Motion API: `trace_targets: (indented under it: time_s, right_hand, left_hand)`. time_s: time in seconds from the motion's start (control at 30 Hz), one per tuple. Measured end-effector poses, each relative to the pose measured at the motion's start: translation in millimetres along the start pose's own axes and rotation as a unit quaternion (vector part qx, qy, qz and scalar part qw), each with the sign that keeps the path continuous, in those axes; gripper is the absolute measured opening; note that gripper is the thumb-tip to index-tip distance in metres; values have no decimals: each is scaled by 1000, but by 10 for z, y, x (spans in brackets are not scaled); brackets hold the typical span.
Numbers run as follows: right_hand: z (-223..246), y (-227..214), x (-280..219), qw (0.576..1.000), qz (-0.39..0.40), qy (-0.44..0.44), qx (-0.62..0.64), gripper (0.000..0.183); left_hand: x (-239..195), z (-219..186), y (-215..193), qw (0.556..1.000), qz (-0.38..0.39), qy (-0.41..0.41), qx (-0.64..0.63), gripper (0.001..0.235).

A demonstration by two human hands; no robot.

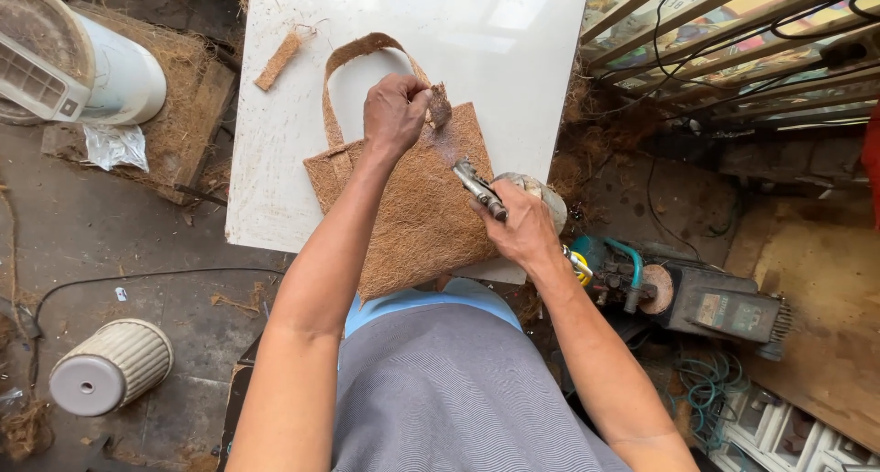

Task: The person assembles a coir tote bag by attaching handles to the bag body. They use a spray gun to apply adhesive to the handle attachment points and a hairdryer to heat and set the adhesive. The person repeatedly adjusts and presses the handles to ensure they are securely attached.

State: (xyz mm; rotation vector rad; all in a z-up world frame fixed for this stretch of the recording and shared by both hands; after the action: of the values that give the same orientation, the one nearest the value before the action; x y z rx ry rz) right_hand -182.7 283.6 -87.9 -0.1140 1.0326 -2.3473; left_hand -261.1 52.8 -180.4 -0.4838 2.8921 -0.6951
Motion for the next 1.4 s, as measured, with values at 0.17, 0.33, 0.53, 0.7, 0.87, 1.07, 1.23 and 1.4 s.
trace_targets:
  time_s: [0.17,0.33,0.53,0.7,0.87,1.07,1.23,1.4]
  right_hand:
    - [-12,16,-155,999,37,18,-25,21]
    - [-46,38,-331,995,57,62,-48,20]
    - [-256,133,-590,994,34,98,-28,22]
    - [117,1,-657,994,9,113,-3,23]
    - [355,111,-719,992,6,127,1,23]
    - [807,420,-553,994,61,84,16,25]
    - [1125,590,-410,993,102,42,41,20]
    - [1170,644,-342,995,91,29,33,18]
  left_hand:
    - [-8,46,49,1000,10,9,-1,10]
    - [-90,44,54,999,28,16,-4,10]
    - [-258,28,123,997,61,38,1,8]
    - [-728,-34,-410,996,77,37,39,15]
    - [-1367,498,-924,985,53,87,137,22]
    - [-1729,1195,-635,961,56,94,252,42]
    - [-1714,1260,-469,936,19,169,307,38]
    - [-1784,1160,-446,919,20,215,330,12]
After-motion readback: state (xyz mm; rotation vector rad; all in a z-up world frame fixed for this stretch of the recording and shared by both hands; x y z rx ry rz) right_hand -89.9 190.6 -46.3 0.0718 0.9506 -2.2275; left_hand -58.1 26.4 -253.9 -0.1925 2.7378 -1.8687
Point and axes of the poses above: each hand's wrist, its own x-axis towards the middle knuckle, its own y-axis out of the palm, z = x × y, the point moved 8 cm from there along x, towards the middle knuckle, and after that the axes turned 2 degrees about -z, right-handed, at the moved point
